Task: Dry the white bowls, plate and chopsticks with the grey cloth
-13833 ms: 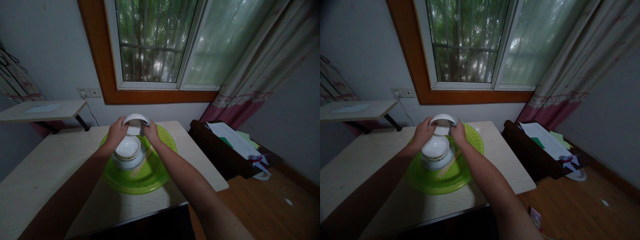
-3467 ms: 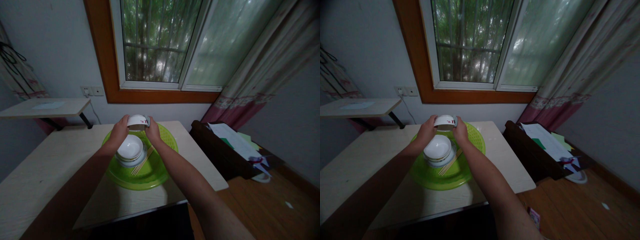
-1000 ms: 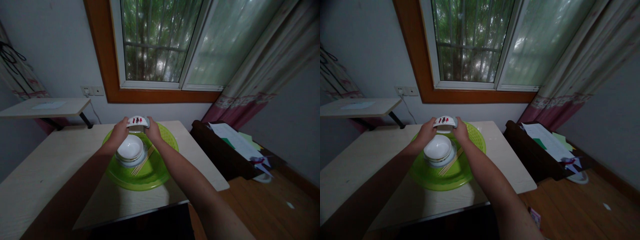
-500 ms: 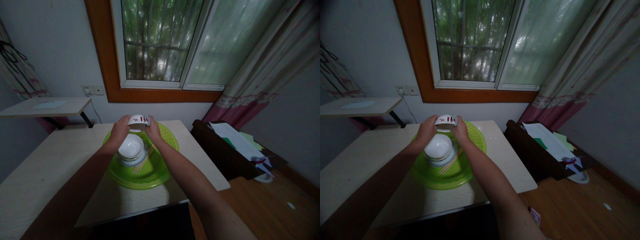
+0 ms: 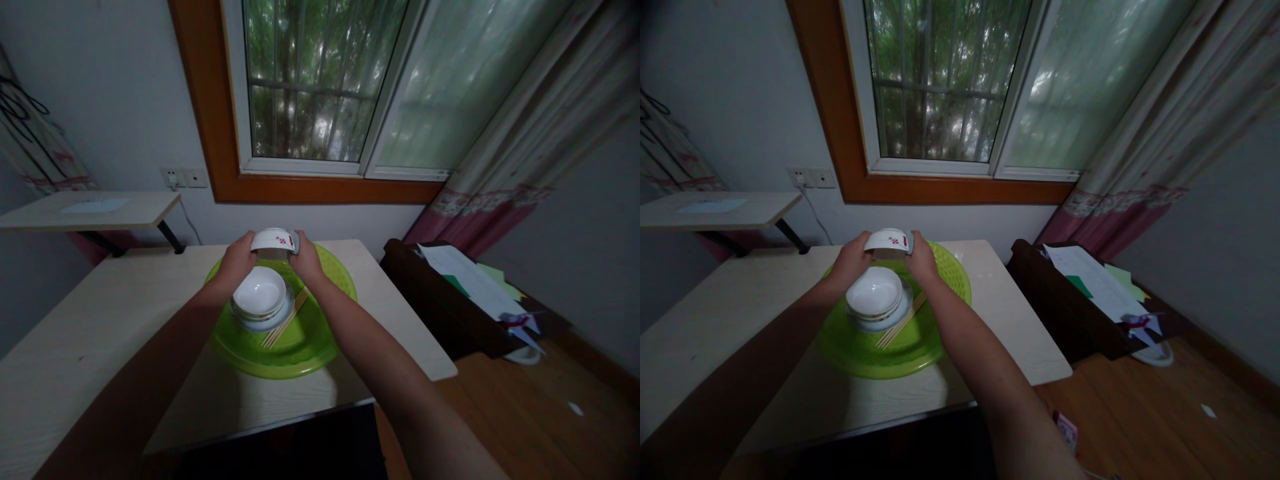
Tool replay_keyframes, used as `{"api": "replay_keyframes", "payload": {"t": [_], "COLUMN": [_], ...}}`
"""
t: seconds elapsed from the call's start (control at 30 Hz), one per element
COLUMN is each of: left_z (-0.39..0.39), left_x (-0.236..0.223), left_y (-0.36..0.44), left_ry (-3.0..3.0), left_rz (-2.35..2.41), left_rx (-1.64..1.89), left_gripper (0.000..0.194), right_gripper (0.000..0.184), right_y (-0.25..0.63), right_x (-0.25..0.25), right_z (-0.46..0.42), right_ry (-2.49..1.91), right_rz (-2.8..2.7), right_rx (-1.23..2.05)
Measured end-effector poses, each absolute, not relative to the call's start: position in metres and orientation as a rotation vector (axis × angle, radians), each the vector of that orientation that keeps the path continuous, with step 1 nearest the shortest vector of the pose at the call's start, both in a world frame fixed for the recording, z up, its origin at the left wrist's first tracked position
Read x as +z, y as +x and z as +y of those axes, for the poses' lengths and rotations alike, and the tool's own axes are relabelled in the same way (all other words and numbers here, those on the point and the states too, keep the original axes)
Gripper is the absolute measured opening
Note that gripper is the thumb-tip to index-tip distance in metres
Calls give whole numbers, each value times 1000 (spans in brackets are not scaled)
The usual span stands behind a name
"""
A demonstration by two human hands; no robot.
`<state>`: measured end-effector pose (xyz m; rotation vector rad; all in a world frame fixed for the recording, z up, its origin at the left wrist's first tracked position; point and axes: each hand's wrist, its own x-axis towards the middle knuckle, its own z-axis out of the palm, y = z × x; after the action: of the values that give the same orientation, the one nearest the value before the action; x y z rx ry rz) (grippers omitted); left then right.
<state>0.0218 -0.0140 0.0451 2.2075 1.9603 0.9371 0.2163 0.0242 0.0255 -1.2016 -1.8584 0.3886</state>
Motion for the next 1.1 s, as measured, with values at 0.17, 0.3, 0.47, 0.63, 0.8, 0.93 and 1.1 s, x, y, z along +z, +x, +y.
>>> {"api": "replay_keyframes", "payload": {"t": [0.17, 0.3, 0.47, 0.63, 0.8, 0.93, 1.1], "left_z": [-20, -24, -22, -16, -13, -18, -25], "left_x": [49, 51, 51, 48, 45, 49, 54], "left_y": [25, 28, 27, 25, 23, 26, 30], "left_ry": [2339, 2389, 2379, 2339, 2277, 2337, 2422], "left_rz": [2119, 2159, 2075, 2001, 2024, 2086, 2169], "left_rx": [772, 733, 902, 921, 832, 748, 670], "left_gripper": [31, 36, 38, 32, 29, 31, 38], "right_gripper": [56, 54, 47, 31, 30, 43, 49], "right_y": [215, 211, 211, 212, 214, 218, 217], "right_x": [33, 36, 31, 26, 24, 27, 41], "right_z": [13, 8, 14, 25, 29, 23, 8], "right_ry": [-1269, -1264, -1170, -1202, -1272, -1294, -1345], "right_rz": [-2020, -2020, -1854, -1683, -1717, -1917, -2038], "right_rx": [220, 213, 355, 517, 541, 385, 175]}}
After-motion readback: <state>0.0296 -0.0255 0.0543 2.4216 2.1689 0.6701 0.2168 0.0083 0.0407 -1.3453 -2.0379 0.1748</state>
